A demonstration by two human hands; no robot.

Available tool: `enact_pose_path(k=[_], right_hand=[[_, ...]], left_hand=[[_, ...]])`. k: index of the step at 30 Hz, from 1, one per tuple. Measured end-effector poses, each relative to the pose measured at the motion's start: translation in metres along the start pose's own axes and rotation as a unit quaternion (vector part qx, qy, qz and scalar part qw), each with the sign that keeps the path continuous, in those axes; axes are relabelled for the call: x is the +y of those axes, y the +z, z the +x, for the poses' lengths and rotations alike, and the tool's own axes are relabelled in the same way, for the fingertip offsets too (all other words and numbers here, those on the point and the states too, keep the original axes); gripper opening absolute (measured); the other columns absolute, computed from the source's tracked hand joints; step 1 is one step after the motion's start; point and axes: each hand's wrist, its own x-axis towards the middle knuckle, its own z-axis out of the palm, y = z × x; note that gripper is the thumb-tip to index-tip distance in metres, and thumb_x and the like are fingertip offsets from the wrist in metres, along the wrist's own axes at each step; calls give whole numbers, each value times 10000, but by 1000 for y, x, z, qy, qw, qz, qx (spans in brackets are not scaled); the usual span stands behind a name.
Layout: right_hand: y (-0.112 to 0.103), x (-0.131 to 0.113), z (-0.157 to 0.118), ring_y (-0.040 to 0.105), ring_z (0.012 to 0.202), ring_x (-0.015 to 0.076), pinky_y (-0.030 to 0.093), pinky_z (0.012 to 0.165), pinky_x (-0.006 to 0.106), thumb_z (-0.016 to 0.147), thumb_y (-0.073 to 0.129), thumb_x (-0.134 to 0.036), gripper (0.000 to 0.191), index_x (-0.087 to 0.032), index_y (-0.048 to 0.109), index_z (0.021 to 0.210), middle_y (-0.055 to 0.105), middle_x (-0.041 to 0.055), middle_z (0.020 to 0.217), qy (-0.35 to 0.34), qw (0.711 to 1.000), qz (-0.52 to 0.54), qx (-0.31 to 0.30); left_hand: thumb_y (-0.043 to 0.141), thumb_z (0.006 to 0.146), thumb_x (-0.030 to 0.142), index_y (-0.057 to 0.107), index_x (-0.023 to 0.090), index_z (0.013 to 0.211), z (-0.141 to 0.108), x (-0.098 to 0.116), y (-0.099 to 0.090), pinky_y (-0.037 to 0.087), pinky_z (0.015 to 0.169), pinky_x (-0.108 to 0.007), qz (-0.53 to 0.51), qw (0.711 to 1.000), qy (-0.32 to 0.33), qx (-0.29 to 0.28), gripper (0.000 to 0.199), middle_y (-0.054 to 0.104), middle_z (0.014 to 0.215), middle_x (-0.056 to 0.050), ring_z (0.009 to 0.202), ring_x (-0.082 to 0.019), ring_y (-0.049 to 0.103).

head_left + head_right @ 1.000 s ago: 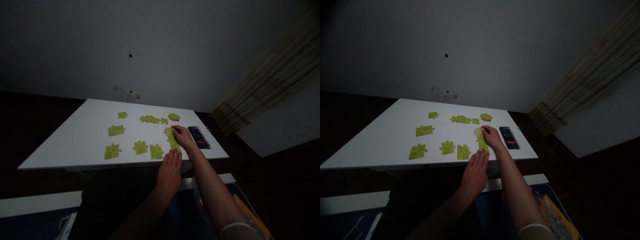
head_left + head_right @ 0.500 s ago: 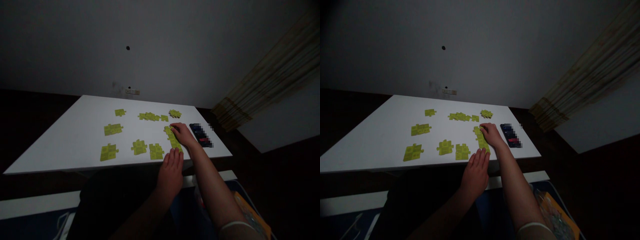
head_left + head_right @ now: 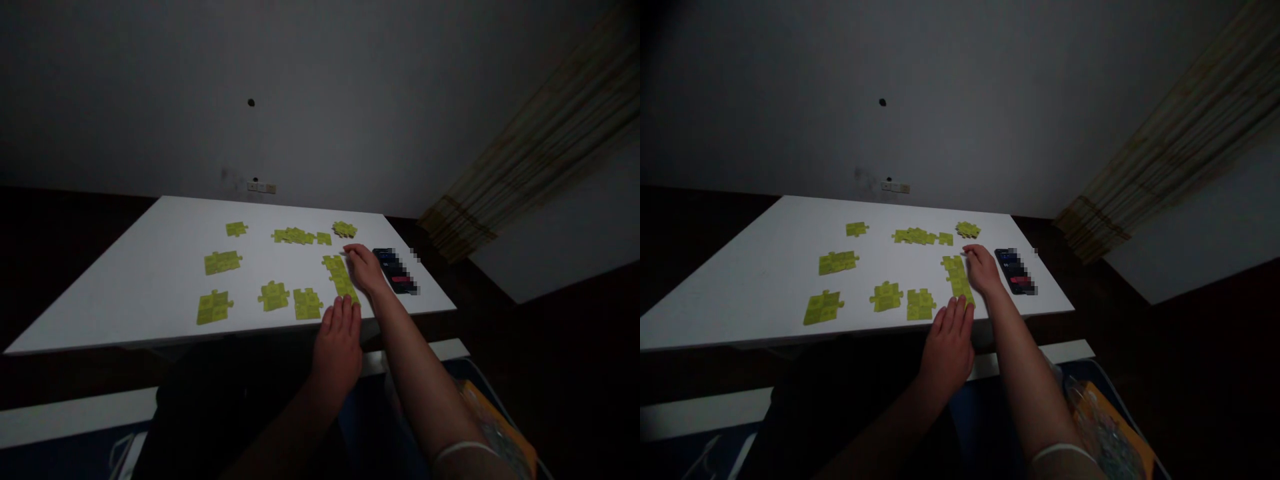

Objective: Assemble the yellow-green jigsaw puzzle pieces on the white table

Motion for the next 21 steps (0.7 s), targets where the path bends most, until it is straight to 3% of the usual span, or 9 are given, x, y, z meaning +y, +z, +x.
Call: enact_pose_path(k=[2,5,10,16,21], right_hand=[[-1,3,0,787,1113,342,596,1091,505,923,603,-428,330,-265,853,1063,886,100,1107,44,997,40,56],[-2,4,1,798,1017,337,606,1029,486,831,594,-406,321,-264,836,986,873,85,970,76,992,67,72],[1,-4,0,813,1103,333,619,1103,499,843,602,-337,337,-270,878,1025,916,83,1089,52,998,-2,23],[8,-12,0,783,1337,361,517,1320,569,905,762,-239,263,-288,939,1093,921,101,1314,-29,991,-109,-68],[11,-7,2,790,1322,360,533,1312,588,922,792,-204,244,-293,931,1102,922,93,1294,-25,991,-113,-70]], left_hand=[[638,1137,383,458,82,1892,4,3,-3,389,1477,-525,-1,1000,-14,-12,832,430,1969,-209,1828,-375,440],[650,1134,400,480,71,1883,12,7,-12,388,1487,-553,0,999,-33,-42,835,408,1971,-225,1837,-402,425],[624,1161,452,502,34,1863,24,9,-32,352,1511,-585,12,995,-48,-87,826,396,1966,-252,1846,-439,397],[601,1175,457,473,31,1877,25,7,-43,337,1521,-569,11,993,-45,-105,831,372,1976,-248,1864,-424,360],[564,1183,432,468,56,1887,25,7,-44,329,1524,-570,16,992,-40,-114,803,369,1983,-225,1877,-397,336]])
